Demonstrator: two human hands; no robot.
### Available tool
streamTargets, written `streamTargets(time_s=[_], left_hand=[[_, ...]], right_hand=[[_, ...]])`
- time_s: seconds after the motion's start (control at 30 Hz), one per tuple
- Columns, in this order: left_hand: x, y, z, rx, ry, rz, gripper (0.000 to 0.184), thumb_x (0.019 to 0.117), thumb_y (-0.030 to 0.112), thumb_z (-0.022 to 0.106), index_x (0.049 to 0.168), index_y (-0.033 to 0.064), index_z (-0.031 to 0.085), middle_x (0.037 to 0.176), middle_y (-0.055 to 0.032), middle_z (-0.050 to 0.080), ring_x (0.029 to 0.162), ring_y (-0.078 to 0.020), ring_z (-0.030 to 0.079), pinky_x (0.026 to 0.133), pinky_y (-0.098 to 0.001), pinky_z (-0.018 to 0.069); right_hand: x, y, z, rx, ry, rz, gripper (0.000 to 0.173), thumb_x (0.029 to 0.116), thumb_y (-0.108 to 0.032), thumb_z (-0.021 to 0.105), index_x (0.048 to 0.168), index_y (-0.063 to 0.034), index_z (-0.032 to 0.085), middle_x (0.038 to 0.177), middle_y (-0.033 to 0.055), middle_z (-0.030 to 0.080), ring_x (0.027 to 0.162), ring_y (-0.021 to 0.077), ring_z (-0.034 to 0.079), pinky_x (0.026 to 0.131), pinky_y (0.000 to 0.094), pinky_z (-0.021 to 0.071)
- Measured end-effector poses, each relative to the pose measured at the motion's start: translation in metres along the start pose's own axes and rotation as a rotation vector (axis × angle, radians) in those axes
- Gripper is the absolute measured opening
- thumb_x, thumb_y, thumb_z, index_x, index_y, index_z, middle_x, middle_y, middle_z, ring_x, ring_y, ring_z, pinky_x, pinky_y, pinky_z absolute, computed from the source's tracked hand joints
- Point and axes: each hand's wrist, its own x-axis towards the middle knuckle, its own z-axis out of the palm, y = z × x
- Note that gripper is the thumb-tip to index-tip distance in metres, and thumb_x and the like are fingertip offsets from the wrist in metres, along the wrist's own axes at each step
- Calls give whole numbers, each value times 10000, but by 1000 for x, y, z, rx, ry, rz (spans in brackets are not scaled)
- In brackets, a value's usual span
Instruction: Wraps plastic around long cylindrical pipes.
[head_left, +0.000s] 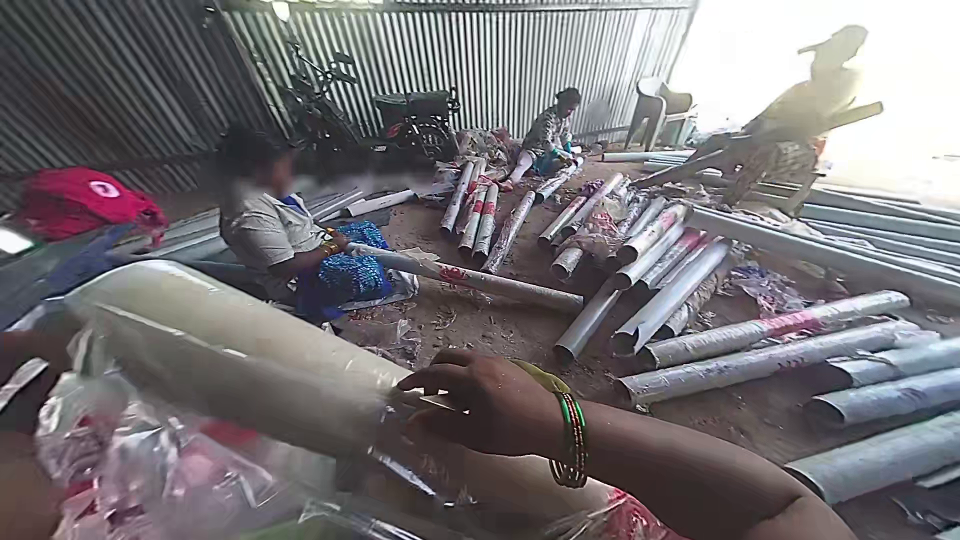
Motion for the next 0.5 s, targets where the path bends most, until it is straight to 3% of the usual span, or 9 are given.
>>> streamTargets(time_s=[0.07,0.1,0.13,0.17,0.23,0.3,0.33,0.37,0.5], left_hand=[[19,-3,9,45,-174,188,542,1088,355,340,1446,-45,416,1440,-94,522,1301,-98,530,1103,-291,431],[23,4,17,114,-201,192,648,1079,470,314,1483,-30,402,1495,-127,485,1347,-122,492,1131,-326,393],[25,15,25,155,-207,149,662,1078,486,304,1473,-27,439,1493,-160,496,1357,-157,490,1144,-371,378],[27,25,33,157,-188,73,615,1081,460,317,1415,-21,507,1411,-150,562,1293,-136,532,1115,-370,407],[33,36,42,124,-138,-21,524,1077,416,390,1153,-44,630,1043,-78,642,974,-52,587,922,-314,481],[41,40,42,89,-142,-8,371,1047,380,495,888,72,628,742,71,546,701,26,527,708,-221,466],[44,43,41,86,-152,11,334,1033,360,530,800,126,578,669,108,493,628,37,492,640,-203,439],[46,48,39,83,-170,14,337,1026,351,555,762,142,571,643,114,494,607,33,491,621,-213,437],[53,77,36,111,-369,-121,419,1057,406,500,874,62,653,776,26,615,752,-18,587,759,-287,507]], right_hand=[[17,-8,5,-42,38,-43,341,984,-271,642,1221,-34,708,1041,166,700,864,269,668,756,451,537],[24,-11,8,-73,67,-72,340,975,-283,645,1209,-45,712,1003,147,702,828,256,668,720,447,541],[30,-13,11,-102,93,-102,343,966,-297,645,1199,-55,716,968,129,700,781,238,659,676,434,538],[36,-15,13,-126,112,-126,348,962,-312,639,1193,-63,718,944,114,695,743,219,642,642,412,529],[45,-19,17,-173,156,-167,345,953,-345,622,1143,-75,721,890,80,692,679,172,611,596,353,509],[53,-22,18,-197,176,-173,363,953,-398,605,1075,-80,730,839,60,690,661,150,610,592,330,506],[57,-23,18,-204,174,-165,385,952,-430,602,1041,-78,730,834,62,694,664,154,619,593,344,509],[62,-25,17,-210,173,-158,417,949,-467,591,1008,-76,724,811,59,684,657,158,614,588,359,500],[83,-32,14,-223,147,-138,567,946,-591,544,990,-47,696,716,41,607,622,168,572,563,385,460]])
